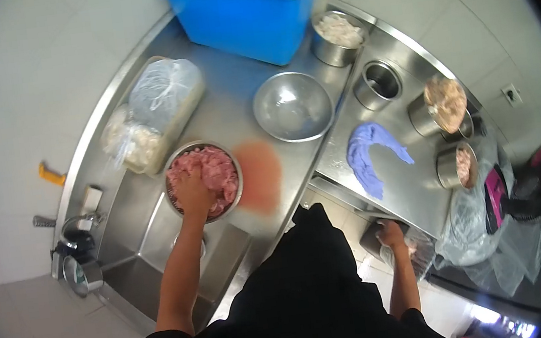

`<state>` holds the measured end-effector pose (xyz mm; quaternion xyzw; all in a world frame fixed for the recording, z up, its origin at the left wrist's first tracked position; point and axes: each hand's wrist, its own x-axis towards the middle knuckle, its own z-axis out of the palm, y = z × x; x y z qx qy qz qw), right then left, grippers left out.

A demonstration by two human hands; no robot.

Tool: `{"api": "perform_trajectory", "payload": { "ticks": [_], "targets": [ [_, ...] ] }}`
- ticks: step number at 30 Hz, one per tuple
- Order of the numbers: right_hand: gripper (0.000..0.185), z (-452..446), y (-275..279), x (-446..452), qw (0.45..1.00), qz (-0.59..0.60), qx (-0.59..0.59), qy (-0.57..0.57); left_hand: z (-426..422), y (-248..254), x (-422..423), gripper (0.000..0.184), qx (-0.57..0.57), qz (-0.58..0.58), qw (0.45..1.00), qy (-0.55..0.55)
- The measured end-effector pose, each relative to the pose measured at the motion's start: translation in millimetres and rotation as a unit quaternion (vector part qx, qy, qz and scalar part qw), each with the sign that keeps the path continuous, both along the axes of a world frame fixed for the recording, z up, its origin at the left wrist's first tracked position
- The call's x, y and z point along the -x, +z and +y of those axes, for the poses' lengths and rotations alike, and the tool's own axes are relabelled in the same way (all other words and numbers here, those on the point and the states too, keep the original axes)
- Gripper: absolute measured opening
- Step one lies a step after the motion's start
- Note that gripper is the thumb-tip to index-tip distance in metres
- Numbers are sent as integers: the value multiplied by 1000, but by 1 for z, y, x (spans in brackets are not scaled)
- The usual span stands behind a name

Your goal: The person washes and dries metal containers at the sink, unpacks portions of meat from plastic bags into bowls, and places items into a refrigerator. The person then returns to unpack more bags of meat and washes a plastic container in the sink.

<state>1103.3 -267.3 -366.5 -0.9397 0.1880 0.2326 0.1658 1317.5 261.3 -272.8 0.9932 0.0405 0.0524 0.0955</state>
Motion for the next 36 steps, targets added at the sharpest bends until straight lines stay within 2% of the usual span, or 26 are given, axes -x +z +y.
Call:
{"api": "perform_trajectory", "payload": {
  "ticks": [1,3,4,5,6,7,8,11,12,13,14,16,17,18,20,21,22,24,25,26,28,29,30,32,34,36],
  "targets": [
    [43,26,-3,-23,999,-16,-23,22,4,-1,-2,69,16,14,1000,-10],
    [39,101,41,-81,974,-119,-124,149,22,-15,-8,57,53,3,998,-29],
    [40,134,50,-109,947,-155,-198,200,27,-11,-6,57,48,-2,999,-20],
    [40,174,72,-135,920,-191,-237,247,30,-6,-7,53,115,-48,992,-22],
    [37,208,73,-153,898,-237,-238,285,31,-2,-8,49,181,-94,979,-27],
    [36,238,97,-174,868,-239,-252,354,34,2,-7,49,178,-99,979,-24],
    [41,270,100,-200,798,-298,-344,396,40,5,-5,52,172,-115,977,-56],
    [59,345,103,-248,788,-280,-402,372,47,11,7,60,164,-149,967,-127],
    [73,368,87,-266,798,-259,-388,382,44,16,15,64,375,-43,926,-12],
    [86,382,75,-278,807,-237,-374,392,38,18,20,68,558,71,820,103],
    [86,390,77,-277,808,-240,-371,391,31,14,20,68,560,70,820,98],
    [106,405,83,-262,867,-215,-212,396,26,-5,24,79,390,-38,913,114],
    [106,408,97,-262,878,-147,-227,394,24,-28,15,83,529,-100,842,31],
    [106,414,87,-267,872,-145,-230,406,23,-33,13,83,527,-109,842,42],
    [96,432,41,-285,838,-285,-238,401,24,-32,9,83,578,-49,809,93],
    [83,437,28,-295,831,-249,-320,381,20,-14,9,77,625,-25,770,130],
    [83,434,45,-292,824,-248,-327,391,20,-10,7,77,620,-35,772,138],
    [75,423,80,-292,827,-211,-369,368,24,-2,-5,64,698,-42,714,25],
    [70,420,88,-296,826,-196,-372,376,25,5,-5,50,727,-20,684,58],
    [70,417,95,-300,824,-195,-375,376,24,11,-4,50,725,-21,686,59],
    [62,409,120,-306,758,-157,-516,366,15,40,-2,44,689,-74,717,69],
    [41,406,133,-303,728,-221,-543,355,21,46,-2,34,627,-86,774,23],
    [41,408,137,-306,728,-219,-544,354,26,53,1,34,626,-84,774,25],
    [35,411,144,-315,737,-245,-477,412,31,74,5,25,602,-28,792,101],
    [34,411,156,-313,727,-240,-500,406,35,80,8,25,606,5,786,120],
    [33,414,157,-311,715,-231,-523,401,46,56,5,31,704,-37,702,105]
  ]
}}
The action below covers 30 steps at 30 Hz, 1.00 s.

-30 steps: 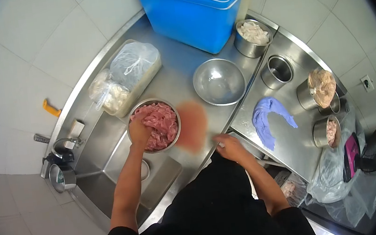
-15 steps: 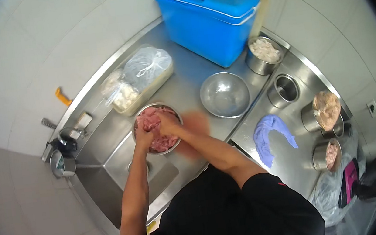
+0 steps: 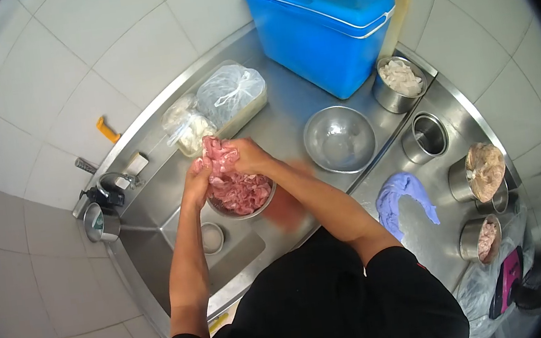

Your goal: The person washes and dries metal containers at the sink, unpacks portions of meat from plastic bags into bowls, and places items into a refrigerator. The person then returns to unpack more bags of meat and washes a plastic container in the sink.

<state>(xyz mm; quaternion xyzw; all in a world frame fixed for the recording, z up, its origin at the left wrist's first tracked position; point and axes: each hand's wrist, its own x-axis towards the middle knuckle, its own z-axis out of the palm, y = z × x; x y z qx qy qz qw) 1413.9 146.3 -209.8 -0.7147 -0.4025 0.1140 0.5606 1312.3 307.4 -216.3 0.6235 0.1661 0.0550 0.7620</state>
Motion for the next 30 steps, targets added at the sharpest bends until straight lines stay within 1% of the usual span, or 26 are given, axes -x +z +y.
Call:
{"api": "perform_trajectory", "payload": {
  "ticks": [1,2,3,4,5,6,7,8,9,10,11,12,13,14,15,17,18,20,21,22,23,24,26,27,28,30],
  "targets": [
    [40,3,-12,0,998,44,16,50,0,0,4,31,1,1,1000,2],
    [46,7,-24,1,990,88,33,102,-1,0,9,35,6,48,997,-64],
    [46,6,-41,6,990,88,35,105,-3,1,14,40,11,93,987,-130],
    [52,0,-56,14,987,-48,113,106,-7,2,21,40,14,94,987,-127],
    [57,-4,-69,15,959,-185,187,104,-10,3,26,45,-83,162,973,-139],
    [57,-7,-67,11,959,-186,188,106,-14,10,28,49,-178,227,946,-148],
    [63,-13,-61,13,961,-195,175,91,-19,28,29,52,-171,254,939,-156],
    [68,-20,-56,18,963,-201,162,77,-16,22,34,52,-165,259,939,-154],
    [54,-31,-47,23,991,-102,87,10,-11,15,37,52,-145,214,959,-114],
    [54,-38,-46,18,991,-101,88,13,-6,9,36,52,-128,165,975,-73],
    [50,-45,-44,11,997,-43,70,-13,-7,2,40,46,-120,134,984,-18],
    [45,-51,-47,6,998,18,52,-40,-10,-3,38,46,-118,136,983,-19],
    [45,-57,-51,7,997,20,55,-39,-14,-10,37,45,-68,99,993,7],
    [41,-63,-56,11,994,63,55,-71,-17,-16,37,43,-18,63,997,33],
    [37,-67,-61,13,988,103,53,-105,-21,-11,35,43,-17,64,997,32],
    [35,-74,-70,20,989,94,38,-111,-23,1,30,42,-57,21,997,53],
    [34,-75,-73,23,990,85,22,-114,-18,-1,22,42,-58,25,997,53],
    [32,-78,-76,30,987,100,51,-117,-5,-18,14,39,-220,-28,975,5],
    [31,-78,-76,28,984,102,77,-123,-2,-29,17,39,-222,-27,975,8],
    [31,-80,-80,24,985,100,72,-122,1,-36,19,36,-306,11,952,-25],
    [30,-82,-86,23,987,9,63,-145,6,-42,16,32,-390,48,918,-63],
    [30,-87,-94,28,981,-75,57,-169,5,-33,19,32,-393,52,915,-70],
    [32,-104,-98,29,979,-67,83,-173,-10,-3,25,25,-340,42,934,105],
    [34,-113,-98,25,977,-69,107,-174,-9,3,34,37,-407,86,899,140],
    [34,-127,-106,24,976,-69,107,-175,-11,-6,47,37,-406,87,899,139],
    [56,-154,-121,25,972,-85,130,-179,-10,-40,69,40,-382,150,874,260]
  ]
}}
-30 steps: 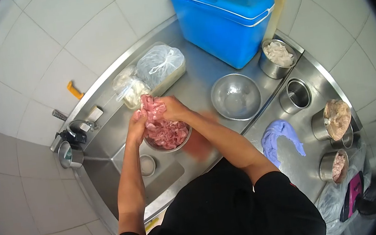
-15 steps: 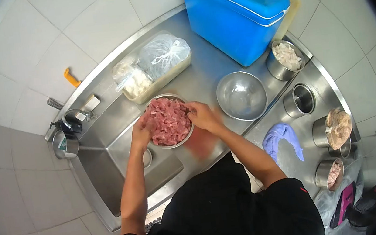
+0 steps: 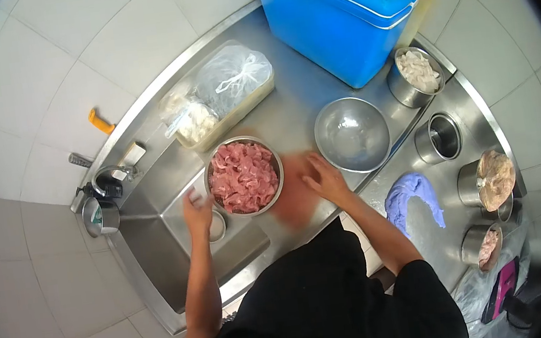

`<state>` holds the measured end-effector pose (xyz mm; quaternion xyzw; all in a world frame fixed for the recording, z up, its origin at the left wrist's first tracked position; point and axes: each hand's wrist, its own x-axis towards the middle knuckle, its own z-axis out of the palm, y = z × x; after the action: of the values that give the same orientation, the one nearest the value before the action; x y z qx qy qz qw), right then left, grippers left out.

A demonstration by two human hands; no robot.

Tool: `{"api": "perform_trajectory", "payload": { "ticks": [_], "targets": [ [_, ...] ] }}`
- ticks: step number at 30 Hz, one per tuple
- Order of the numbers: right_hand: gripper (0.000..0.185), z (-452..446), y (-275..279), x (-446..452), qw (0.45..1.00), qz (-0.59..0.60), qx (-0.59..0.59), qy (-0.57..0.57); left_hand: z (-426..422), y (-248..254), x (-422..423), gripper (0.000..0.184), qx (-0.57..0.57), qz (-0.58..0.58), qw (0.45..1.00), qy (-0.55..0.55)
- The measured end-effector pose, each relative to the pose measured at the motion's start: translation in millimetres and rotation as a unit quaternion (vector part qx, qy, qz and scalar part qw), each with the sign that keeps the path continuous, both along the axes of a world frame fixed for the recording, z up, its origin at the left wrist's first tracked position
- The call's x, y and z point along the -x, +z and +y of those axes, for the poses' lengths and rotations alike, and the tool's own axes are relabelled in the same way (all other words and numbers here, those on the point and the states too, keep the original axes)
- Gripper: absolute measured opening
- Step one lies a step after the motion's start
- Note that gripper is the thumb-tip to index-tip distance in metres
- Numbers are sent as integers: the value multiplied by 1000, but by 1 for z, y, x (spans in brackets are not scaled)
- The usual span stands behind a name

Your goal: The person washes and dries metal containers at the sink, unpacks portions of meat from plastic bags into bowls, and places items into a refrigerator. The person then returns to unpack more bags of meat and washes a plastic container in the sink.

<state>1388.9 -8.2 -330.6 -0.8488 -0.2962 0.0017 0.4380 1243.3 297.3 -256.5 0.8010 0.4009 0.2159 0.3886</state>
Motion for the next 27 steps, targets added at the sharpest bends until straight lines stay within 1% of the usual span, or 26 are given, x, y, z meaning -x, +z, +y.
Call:
{"api": "perform_trajectory", "payload": {
  "ticks": [1,2,3,4,6,7,8,10,11,13,14,16,21,22,24,25,26,27],
  "targets": [
    [56,-12,1,-1,1000,3,0,-4,2,-21,8,40,0,3,1000,-4],
    [76,-27,9,2,996,-28,73,40,3,-45,18,41,269,-7,963,-28],
    [97,-40,16,6,984,-57,146,86,2,-61,23,43,520,-15,853,-45],
    [97,-49,20,6,984,-50,150,85,-4,-67,20,43,524,-9,851,-43],
    [124,-59,25,0,961,27,244,127,-14,-79,6,34,559,-41,826,-53],
    [131,-58,25,-2,955,39,262,135,-13,-82,4,35,530,-40,846,-48],
    [131,-58,26,-4,954,41,264,138,-14,-85,7,35,532,-41,845,-45],
    [133,-51,30,-8,948,38,284,141,-12,-90,13,40,548,-101,830,-23],
    [133,-48,24,-11,948,44,283,139,-12,-92,18,40,549,-95,830,-24],
    [134,-40,11,-15,953,-2,260,159,-12,-98,36,49,585,-186,788,-36],
    [134,-30,6,-14,952,6,264,157,-11,-100,43,54,602,-232,763,-40],
    [134,-8,4,-12,967,-32,222,118,-17,-43,46,56,562,-217,798,-5],
    [133,0,-11,-8,974,-48,205,84,3,19,59,53,508,-304,806,8],
    [133,3,-17,-7,976,-56,201,67,1,30,57,53,508,-326,797,-3],
    [130,34,-28,6,989,-91,49,107,-5,48,57,51,505,-352,788,9],
    [123,66,-24,23,982,-86,71,154,-12,58,53,45,496,-365,788,14],
    [117,100,-20,42,971,-83,92,202,-16,62,53,45,487,-373,790,13],
    [110,130,-22,57,961,-13,10,276,-17,66,54,42,485,-364,795,18]
  ]
}}
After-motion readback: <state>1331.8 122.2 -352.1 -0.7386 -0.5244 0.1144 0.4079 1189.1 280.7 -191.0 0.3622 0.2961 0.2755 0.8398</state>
